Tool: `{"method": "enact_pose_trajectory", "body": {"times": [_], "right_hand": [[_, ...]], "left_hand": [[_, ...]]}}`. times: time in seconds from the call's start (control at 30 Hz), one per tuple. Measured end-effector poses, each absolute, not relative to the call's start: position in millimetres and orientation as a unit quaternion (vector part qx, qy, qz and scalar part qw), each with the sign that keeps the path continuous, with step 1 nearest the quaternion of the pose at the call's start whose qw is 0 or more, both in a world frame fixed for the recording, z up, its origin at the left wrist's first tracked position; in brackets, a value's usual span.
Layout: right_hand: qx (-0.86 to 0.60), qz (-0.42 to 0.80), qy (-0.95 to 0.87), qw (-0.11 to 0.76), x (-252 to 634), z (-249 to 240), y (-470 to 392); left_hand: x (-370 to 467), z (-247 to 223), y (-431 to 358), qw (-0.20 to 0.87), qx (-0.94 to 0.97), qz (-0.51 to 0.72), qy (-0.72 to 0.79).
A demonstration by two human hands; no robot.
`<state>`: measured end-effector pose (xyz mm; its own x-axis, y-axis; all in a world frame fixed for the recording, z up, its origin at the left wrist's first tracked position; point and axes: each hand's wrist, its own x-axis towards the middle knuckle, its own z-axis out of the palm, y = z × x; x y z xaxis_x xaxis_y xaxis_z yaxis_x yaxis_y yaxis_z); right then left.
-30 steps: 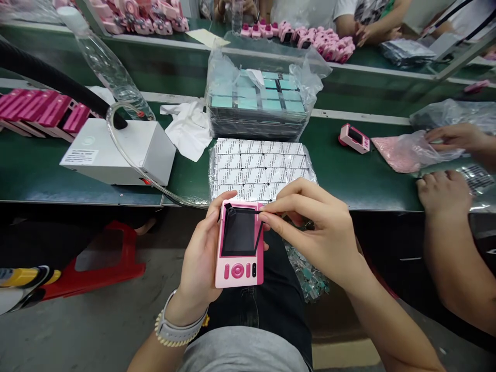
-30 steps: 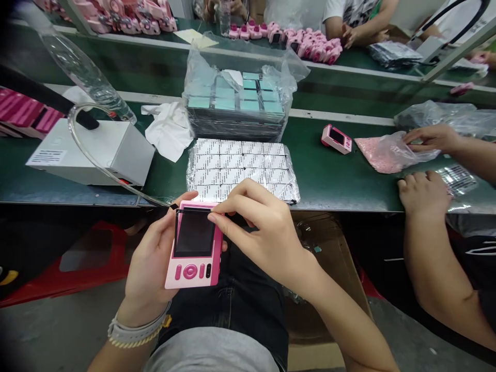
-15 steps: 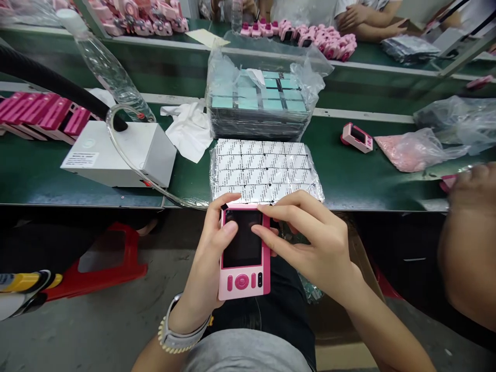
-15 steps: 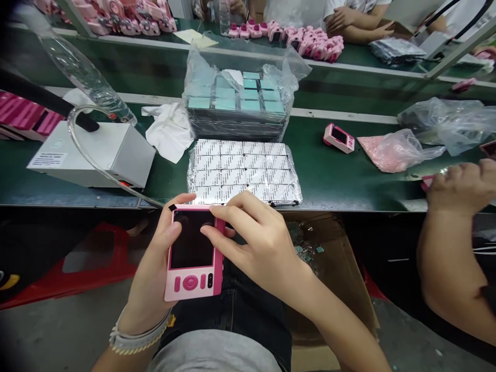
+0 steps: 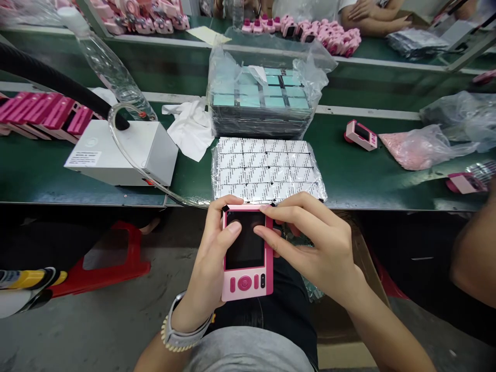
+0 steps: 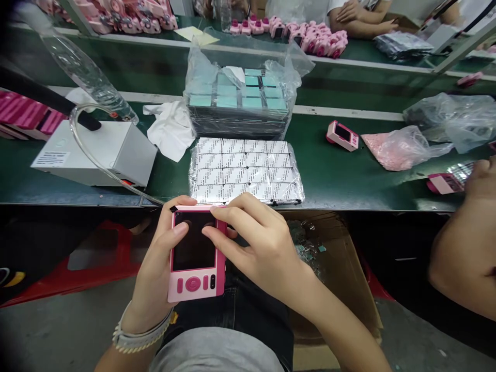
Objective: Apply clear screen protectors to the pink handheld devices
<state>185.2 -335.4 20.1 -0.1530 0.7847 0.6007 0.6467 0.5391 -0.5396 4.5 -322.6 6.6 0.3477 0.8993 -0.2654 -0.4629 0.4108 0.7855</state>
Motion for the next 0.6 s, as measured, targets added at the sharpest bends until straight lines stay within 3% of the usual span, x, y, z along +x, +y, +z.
{"method": "enact_pose_trajectory", "body": {"times": [0.2, 0.4, 0.6], "right_hand": [[-0.472, 0.077, -0.754, 0.451, 185, 20, -336], [-0.474, 0.081, -0.752, 0.451, 184, 19, -336], [-0.475, 0.088, -0.748, 0.456, 184, 20, -334]], "left_hand": [[4, 10, -326, 0.781, 0.314, 0.453, 0.295], [7, 16, -325, 0.757, 0.311, 0.453, 0.354], [4, 20, -327, 0.782, 0.289, 0.453, 0.315]]}}
